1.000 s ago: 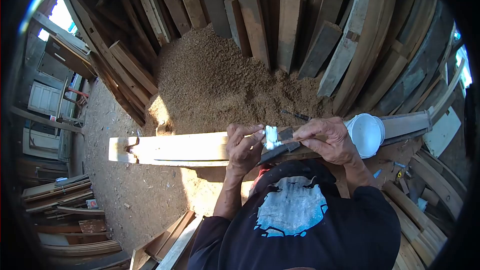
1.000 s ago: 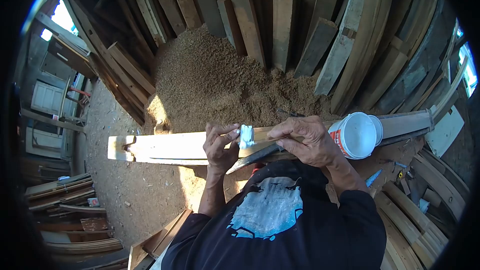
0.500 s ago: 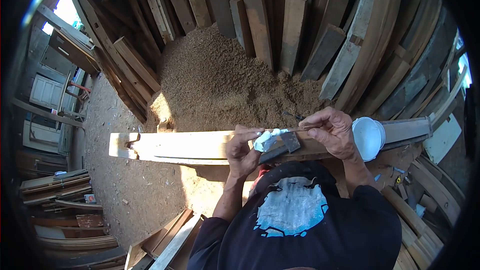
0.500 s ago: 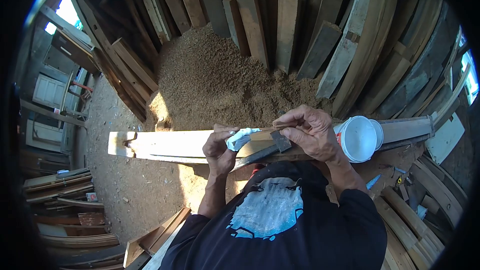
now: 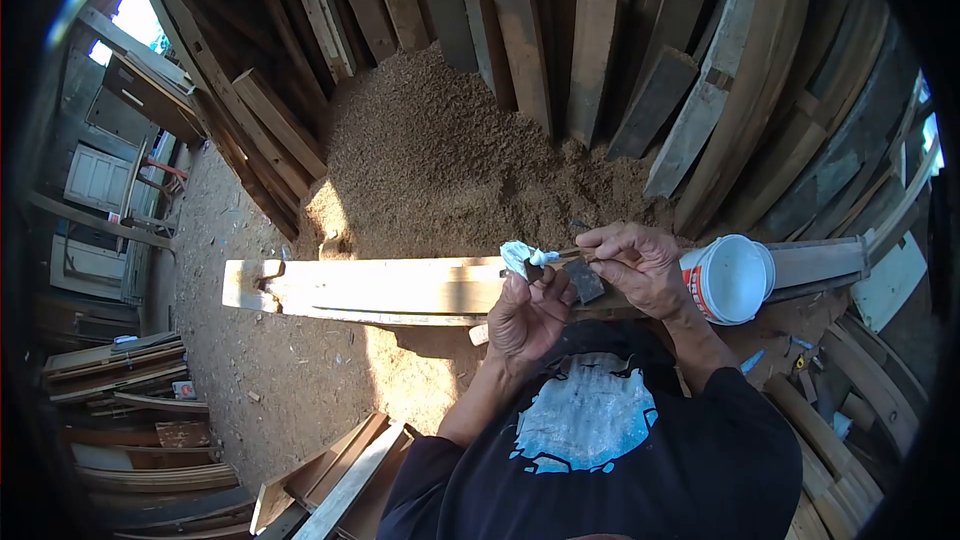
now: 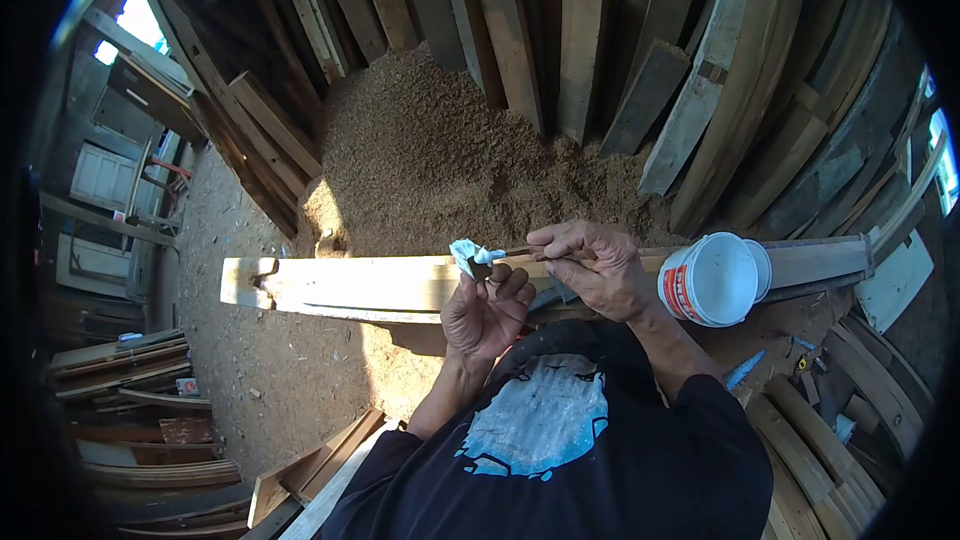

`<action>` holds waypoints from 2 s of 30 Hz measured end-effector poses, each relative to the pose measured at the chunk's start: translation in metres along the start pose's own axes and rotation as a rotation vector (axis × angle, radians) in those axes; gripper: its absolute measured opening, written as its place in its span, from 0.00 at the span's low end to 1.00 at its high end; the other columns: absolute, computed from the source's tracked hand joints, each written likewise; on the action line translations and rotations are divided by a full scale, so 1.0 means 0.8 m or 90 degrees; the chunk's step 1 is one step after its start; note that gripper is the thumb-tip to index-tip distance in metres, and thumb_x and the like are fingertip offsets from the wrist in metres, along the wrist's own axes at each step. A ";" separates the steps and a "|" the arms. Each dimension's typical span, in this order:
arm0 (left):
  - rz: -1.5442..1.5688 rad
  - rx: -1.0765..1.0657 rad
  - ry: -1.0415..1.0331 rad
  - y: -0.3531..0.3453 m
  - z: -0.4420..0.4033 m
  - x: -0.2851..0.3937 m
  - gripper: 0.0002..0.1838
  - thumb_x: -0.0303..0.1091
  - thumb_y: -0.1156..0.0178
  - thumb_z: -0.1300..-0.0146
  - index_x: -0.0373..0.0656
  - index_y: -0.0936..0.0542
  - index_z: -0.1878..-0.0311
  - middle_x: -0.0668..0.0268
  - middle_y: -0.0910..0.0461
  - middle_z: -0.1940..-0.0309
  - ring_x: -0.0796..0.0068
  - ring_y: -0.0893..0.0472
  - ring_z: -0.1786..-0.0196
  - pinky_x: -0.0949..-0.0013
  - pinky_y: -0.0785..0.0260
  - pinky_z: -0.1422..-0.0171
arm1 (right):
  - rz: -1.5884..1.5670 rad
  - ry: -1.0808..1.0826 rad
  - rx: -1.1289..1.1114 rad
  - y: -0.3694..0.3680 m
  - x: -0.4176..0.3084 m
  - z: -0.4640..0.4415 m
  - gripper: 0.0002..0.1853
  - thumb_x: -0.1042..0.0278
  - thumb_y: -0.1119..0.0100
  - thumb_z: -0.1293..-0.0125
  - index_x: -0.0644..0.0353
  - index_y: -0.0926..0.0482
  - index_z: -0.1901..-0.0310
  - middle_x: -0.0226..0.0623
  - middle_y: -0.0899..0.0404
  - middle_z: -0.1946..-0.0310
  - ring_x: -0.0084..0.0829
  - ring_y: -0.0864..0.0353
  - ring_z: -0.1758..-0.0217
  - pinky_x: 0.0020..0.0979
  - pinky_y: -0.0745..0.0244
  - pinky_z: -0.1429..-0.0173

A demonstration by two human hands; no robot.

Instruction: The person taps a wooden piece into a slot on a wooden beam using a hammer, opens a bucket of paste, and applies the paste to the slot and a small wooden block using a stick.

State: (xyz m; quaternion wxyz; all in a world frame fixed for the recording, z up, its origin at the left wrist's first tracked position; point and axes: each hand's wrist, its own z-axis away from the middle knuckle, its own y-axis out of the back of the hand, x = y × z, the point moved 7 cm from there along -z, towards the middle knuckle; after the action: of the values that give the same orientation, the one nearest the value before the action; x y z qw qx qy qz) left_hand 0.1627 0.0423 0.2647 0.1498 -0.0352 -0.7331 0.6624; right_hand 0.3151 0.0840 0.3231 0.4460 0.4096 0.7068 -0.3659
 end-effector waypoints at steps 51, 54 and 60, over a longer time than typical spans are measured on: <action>-1.060 -0.046 -0.526 -0.021 0.027 0.075 0.20 0.13 0.29 0.44 0.42 0.20 0.50 0.60 0.15 0.52 0.66 0.16 0.54 0.67 0.24 0.50 | 0.121 -0.087 0.070 0.030 -0.027 -0.003 0.14 0.69 0.33 0.27 0.68 0.19 0.46 0.40 0.12 0.56 0.25 0.13 0.51 0.29 0.19 0.42; -1.252 -0.072 -0.607 -0.063 0.024 0.084 0.20 0.13 0.28 0.50 0.42 0.18 0.54 0.58 0.14 0.57 0.62 0.18 0.60 0.64 0.26 0.60 | 0.074 -0.099 0.060 0.026 -0.044 -0.005 0.15 0.68 0.33 0.27 0.69 0.18 0.46 0.39 0.12 0.56 0.24 0.14 0.51 0.28 0.19 0.43; -1.308 -0.150 -0.633 -0.076 0.017 0.078 0.17 0.17 0.26 0.50 0.43 0.15 0.56 0.60 0.13 0.58 0.64 0.21 0.64 0.62 0.30 0.60 | 0.182 -0.096 -0.015 0.013 -0.038 -0.012 0.15 0.66 0.31 0.28 0.69 0.17 0.48 0.38 0.12 0.60 0.21 0.15 0.58 0.27 0.19 0.51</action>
State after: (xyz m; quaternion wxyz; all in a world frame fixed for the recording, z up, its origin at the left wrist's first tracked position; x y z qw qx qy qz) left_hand 0.1083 0.0373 0.3338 0.3093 0.8315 -0.4515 0.0953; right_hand 0.3291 0.0887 0.3526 0.5503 0.4721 0.6097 -0.3201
